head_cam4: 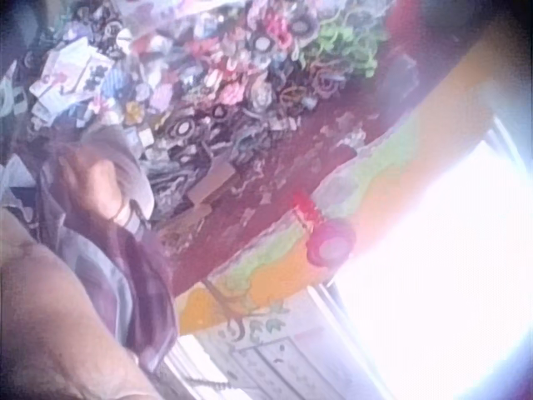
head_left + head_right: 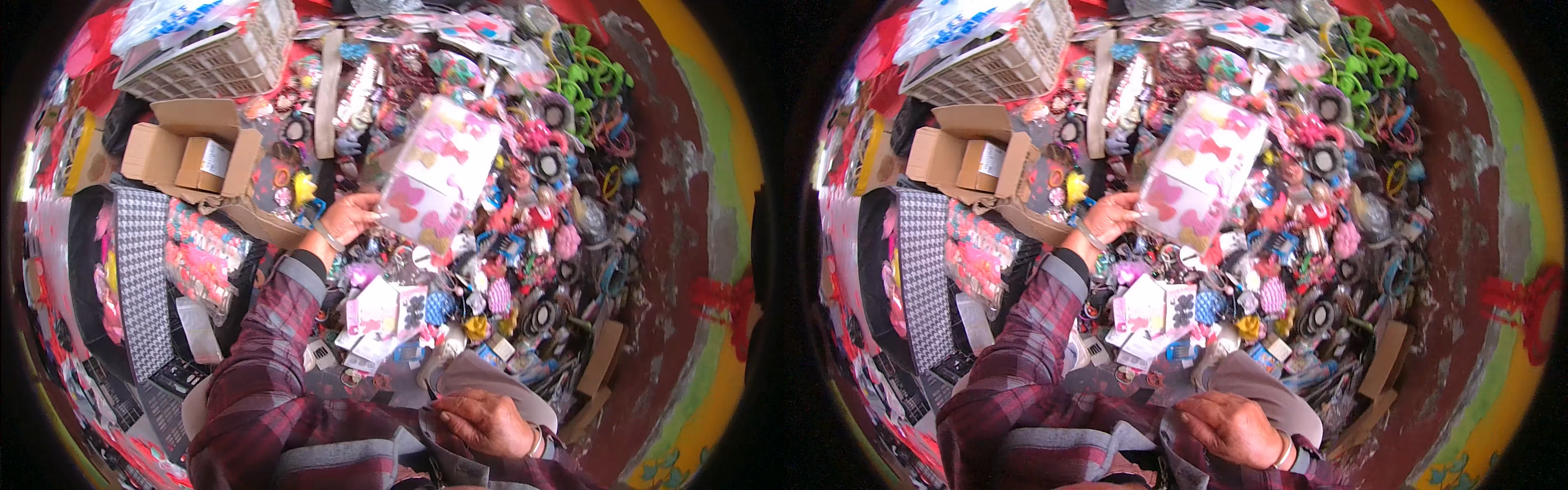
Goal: The person sits on the floor surrounded by a large pile of assorted small items and packaging. They pick up various plastic bags containing hair accessories, examine the contents, and place them into a nearby cardboard box.
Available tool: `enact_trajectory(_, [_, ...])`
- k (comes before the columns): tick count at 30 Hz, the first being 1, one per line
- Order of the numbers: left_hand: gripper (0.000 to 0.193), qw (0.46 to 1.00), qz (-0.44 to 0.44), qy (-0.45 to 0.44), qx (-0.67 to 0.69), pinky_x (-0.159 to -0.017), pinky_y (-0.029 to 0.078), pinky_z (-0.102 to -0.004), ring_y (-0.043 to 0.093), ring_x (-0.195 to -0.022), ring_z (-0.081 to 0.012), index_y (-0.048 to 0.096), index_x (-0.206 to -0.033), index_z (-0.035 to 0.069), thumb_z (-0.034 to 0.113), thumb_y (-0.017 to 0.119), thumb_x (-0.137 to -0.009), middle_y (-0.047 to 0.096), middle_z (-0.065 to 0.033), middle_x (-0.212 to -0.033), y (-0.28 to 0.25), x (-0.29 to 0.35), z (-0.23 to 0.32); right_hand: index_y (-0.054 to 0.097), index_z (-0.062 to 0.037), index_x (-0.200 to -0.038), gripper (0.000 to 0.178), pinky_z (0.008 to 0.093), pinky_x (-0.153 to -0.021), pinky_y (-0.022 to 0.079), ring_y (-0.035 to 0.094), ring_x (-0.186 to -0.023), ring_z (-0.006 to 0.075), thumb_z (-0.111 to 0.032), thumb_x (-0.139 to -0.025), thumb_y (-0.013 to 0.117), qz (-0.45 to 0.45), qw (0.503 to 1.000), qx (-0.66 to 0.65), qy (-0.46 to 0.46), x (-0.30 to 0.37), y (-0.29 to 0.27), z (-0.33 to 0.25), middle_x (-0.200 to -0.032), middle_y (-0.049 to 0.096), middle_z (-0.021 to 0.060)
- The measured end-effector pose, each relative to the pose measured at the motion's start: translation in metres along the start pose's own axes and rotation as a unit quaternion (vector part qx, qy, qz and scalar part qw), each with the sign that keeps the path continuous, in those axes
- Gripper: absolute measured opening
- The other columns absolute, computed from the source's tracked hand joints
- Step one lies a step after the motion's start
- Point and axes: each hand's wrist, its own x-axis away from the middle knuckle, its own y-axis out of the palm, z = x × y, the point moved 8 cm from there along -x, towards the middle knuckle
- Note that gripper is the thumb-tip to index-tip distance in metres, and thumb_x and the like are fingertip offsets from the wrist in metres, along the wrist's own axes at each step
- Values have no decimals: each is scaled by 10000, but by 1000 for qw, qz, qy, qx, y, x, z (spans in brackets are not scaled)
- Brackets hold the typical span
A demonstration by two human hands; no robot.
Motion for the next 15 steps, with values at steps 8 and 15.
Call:
enact_trajectory(8, [352, 997, -12, 61, 43, -840, 456, -342, 590, -921, -225, 579, -1057, -37, -94, 546, -711, 619, -115, -993, 62, 41, 19, 592, -13, -988, 208, 333, -750, 471, 589, -856, 288, -82, -791, 596, 103, 992, -58, 37, 48, -10, 2, -923, 608, 135])
enact_trajectory(15, [395, 995, -76, 63, -5, -877, 429, -331, 575, -957, -229, 556, -1081, -65, -82, 586, -688, 608, -126, -1024, 153, 86, 8, 330, -41, -1317, 472, 327, -904, 369, 442, -1133, 205, -223, -904, 469, 403, 839, -354, 92, 97, -66, 52, -1236, 455, 115])
